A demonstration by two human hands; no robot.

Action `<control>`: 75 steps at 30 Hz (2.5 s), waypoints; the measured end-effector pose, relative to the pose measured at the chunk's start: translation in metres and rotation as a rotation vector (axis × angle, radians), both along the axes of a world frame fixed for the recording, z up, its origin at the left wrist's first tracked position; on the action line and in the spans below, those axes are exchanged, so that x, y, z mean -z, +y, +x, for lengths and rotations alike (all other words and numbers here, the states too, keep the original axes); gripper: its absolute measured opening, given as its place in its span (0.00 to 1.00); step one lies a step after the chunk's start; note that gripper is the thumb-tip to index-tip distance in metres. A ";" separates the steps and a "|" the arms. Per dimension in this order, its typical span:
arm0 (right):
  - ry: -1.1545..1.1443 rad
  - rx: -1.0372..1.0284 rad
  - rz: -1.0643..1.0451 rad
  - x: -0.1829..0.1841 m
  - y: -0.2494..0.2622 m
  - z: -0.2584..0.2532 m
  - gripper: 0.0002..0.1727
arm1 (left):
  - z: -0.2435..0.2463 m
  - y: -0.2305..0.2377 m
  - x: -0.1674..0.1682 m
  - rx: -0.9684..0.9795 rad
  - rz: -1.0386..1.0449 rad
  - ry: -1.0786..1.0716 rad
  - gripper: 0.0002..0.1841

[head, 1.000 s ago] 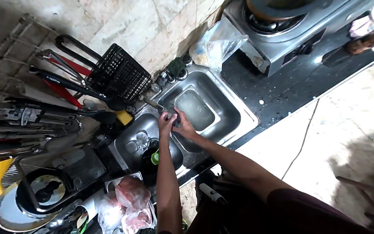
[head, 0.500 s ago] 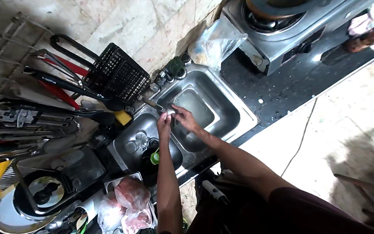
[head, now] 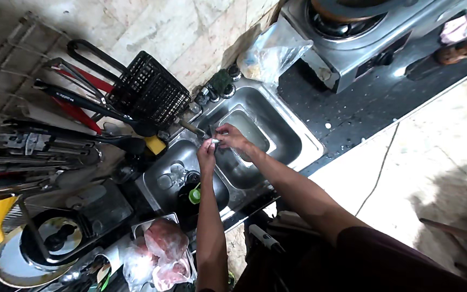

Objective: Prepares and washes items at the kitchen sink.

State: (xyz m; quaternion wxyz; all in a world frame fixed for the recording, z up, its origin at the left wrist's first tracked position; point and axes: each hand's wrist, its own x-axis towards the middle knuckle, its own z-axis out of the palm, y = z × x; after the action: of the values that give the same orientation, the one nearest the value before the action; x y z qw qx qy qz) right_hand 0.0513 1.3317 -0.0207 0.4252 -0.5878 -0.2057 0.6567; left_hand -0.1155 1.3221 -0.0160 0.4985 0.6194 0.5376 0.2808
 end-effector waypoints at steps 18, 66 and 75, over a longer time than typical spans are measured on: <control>-0.011 -0.037 0.039 -0.007 0.004 0.002 0.13 | -0.005 0.001 -0.002 0.009 -0.017 -0.008 0.15; -0.644 -0.250 0.582 0.002 0.004 0.026 0.15 | 0.014 0.026 0.013 -0.158 0.003 -0.079 0.09; -0.762 -0.526 0.655 -0.009 0.022 0.038 0.12 | 0.013 0.025 0.013 -0.059 0.036 -0.010 0.13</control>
State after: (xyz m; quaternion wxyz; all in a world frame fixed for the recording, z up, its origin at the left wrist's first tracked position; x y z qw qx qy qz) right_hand 0.0892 1.3533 -0.0112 0.3032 -0.5500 -0.6770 0.3838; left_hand -0.1028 1.3472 -0.0290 0.4814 0.6107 0.5481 0.3082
